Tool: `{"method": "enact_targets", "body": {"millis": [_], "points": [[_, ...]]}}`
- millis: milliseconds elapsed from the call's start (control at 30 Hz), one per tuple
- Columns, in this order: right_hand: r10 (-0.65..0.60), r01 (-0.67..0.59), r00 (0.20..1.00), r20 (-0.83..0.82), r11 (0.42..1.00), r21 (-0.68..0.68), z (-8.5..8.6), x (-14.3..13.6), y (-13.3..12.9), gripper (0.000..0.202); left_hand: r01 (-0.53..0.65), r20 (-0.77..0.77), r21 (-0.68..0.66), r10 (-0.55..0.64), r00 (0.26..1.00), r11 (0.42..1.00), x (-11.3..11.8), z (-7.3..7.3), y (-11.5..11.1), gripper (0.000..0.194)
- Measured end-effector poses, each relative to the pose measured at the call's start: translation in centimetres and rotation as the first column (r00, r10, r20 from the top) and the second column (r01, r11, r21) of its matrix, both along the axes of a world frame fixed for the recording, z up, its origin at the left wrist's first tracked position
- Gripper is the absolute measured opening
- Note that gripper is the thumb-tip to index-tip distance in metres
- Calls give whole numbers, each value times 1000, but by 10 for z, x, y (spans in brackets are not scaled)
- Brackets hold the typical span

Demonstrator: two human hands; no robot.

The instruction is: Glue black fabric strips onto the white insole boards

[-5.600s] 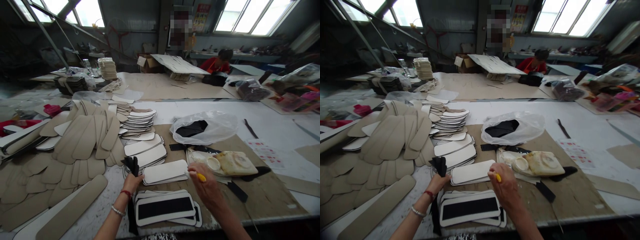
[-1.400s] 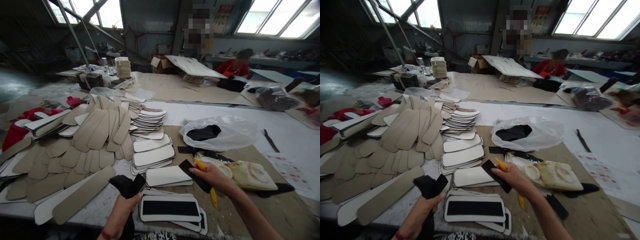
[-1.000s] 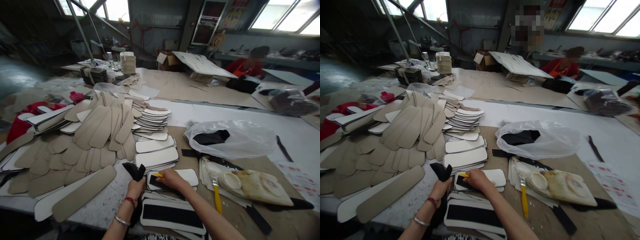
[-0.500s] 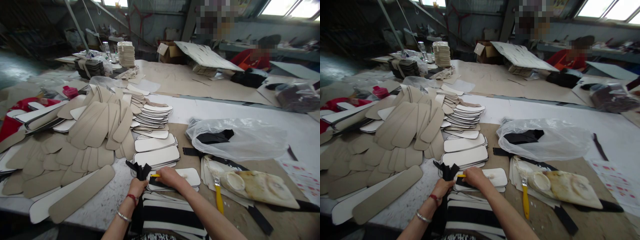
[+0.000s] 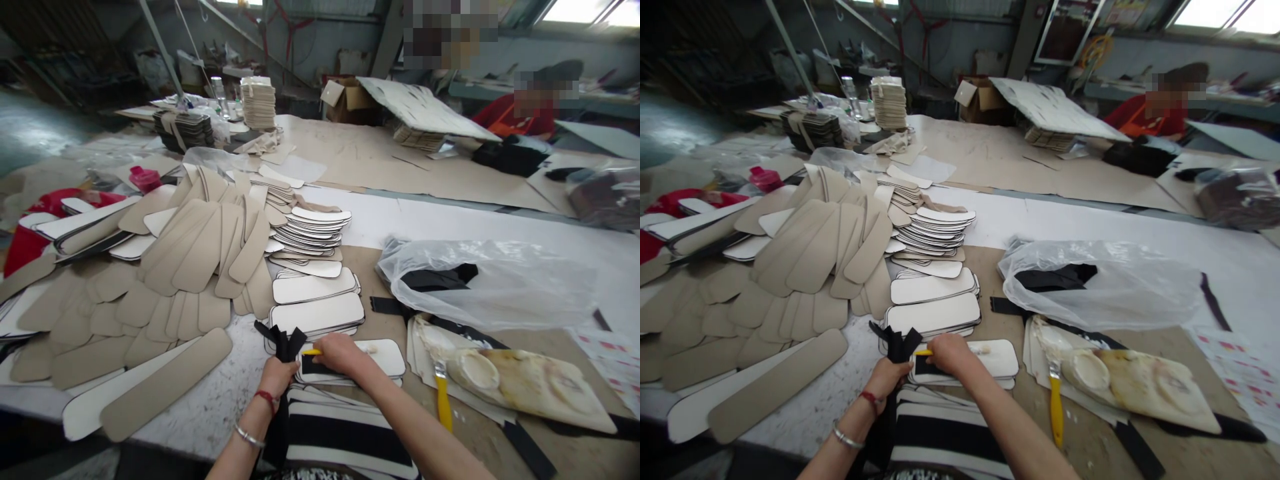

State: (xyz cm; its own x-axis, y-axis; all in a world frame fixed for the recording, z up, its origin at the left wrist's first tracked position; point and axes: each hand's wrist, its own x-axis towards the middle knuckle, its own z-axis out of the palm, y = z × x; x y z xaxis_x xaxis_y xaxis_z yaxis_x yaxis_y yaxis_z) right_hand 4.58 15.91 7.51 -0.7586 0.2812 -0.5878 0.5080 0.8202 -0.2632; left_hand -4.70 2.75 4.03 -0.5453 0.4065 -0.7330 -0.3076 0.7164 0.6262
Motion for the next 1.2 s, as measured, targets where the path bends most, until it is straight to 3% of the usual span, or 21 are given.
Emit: {"method": "enact_targets", "body": {"millis": [267, 533, 667, 800, 967, 1200], "points": [[8, -8, 1000, -1, 1000, 9, -5, -1, 0, 25, 74, -23, -31, -75, 997, 997, 2, 1, 3, 17], [-23, 23, 1000, -9, 999, 30, -2, -1, -4, 24, 125, -180, -117, -145, 973, 985, -1, -18, 8, 15], [-78, 78, 997, -3, 996, 52, 9, 25, -1, 23, 163, -194, -118, -184, 964, 980, -3, -19, 7, 20], [-163, 162, 986, 21, 985, 65, 21, 77, 19, 22, 186, -185, -107, -203, 961, 977, -4, -15, 7, 20], [-452, 452, 892, -18, 892, 24, 19, 130, 48, 22, 210, -160, -137, -231, 960, 968, -4, -12, 9, 21], [-630, 634, 773, -74, 771, 54, -5, 139, 49, 24, 253, -147, -175, -280, 949, 951, -2, -11, 11, 29]]}}
